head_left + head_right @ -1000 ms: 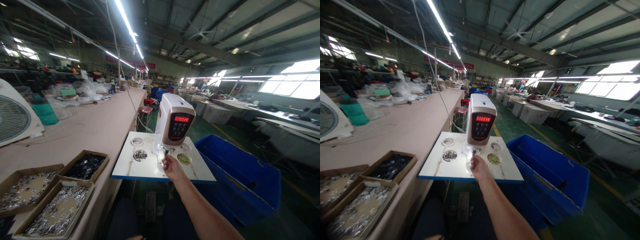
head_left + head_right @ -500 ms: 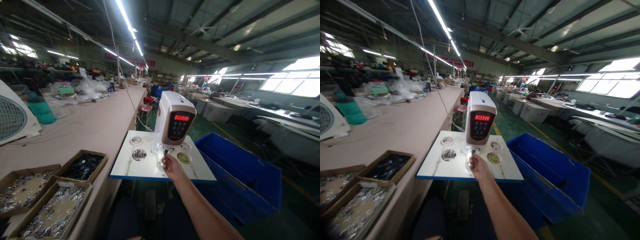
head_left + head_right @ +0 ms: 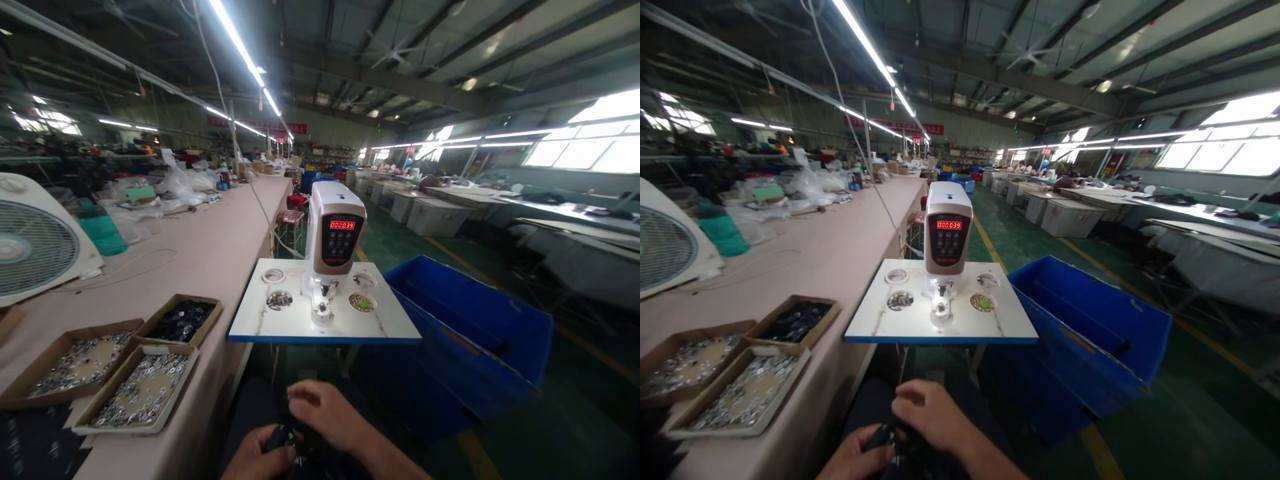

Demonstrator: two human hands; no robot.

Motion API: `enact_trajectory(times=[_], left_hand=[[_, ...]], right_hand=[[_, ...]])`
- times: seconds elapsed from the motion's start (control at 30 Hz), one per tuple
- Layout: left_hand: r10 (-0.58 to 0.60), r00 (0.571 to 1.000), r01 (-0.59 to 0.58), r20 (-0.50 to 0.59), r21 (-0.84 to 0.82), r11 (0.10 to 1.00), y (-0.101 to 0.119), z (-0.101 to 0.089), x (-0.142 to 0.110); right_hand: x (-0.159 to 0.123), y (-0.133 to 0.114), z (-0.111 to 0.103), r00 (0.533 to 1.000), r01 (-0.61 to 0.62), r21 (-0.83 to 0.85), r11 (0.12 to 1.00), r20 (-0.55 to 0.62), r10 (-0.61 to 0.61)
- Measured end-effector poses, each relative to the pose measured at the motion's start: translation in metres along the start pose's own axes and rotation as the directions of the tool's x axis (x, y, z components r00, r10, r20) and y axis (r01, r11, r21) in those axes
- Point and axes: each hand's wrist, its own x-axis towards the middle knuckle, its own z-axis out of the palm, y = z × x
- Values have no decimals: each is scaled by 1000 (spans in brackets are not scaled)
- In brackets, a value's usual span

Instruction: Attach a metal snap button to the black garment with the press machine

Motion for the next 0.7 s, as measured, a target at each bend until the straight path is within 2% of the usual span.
enact_trajectory(times=[0.07, 0.13, 0.23, 0.33, 0.47, 0.6, 0.7], left_hand=[[18, 1000, -18, -18, 2, 1000, 2, 4, -3], [7, 1000, -7, -18, 7, 1000, 5, 9, -6], [52, 998, -50, -32, 60, 997, 9, 15, -8], [30, 999, -29, -10, 148, 989, 15, 19, -4], [-89, 994, 84, 69, 79, 993, 31, 24, 6], [-117, 987, 114, 109, 31, 993, 54, 31, 21], [-96, 992, 89, 88, 76, 993, 73, 34, 40]], right_hand=[[-29, 12, 17, 993, 42, -171, 984, 112, -23], [-46, 19, 25, 996, 27, -171, 985, 87, -13], [-54, 22, 22, 999, 45, -166, 985, 28, -41], [-54, 17, 11, 998, 61, -265, 962, 8, -61], [-48, 6, -11, 999, 53, -359, 932, 24, -48], [-32, -1, -32, 998, 36, -302, 953, 51, -21], [-18, -3, -42, 999, -7, -204, 979, 30, 14]])
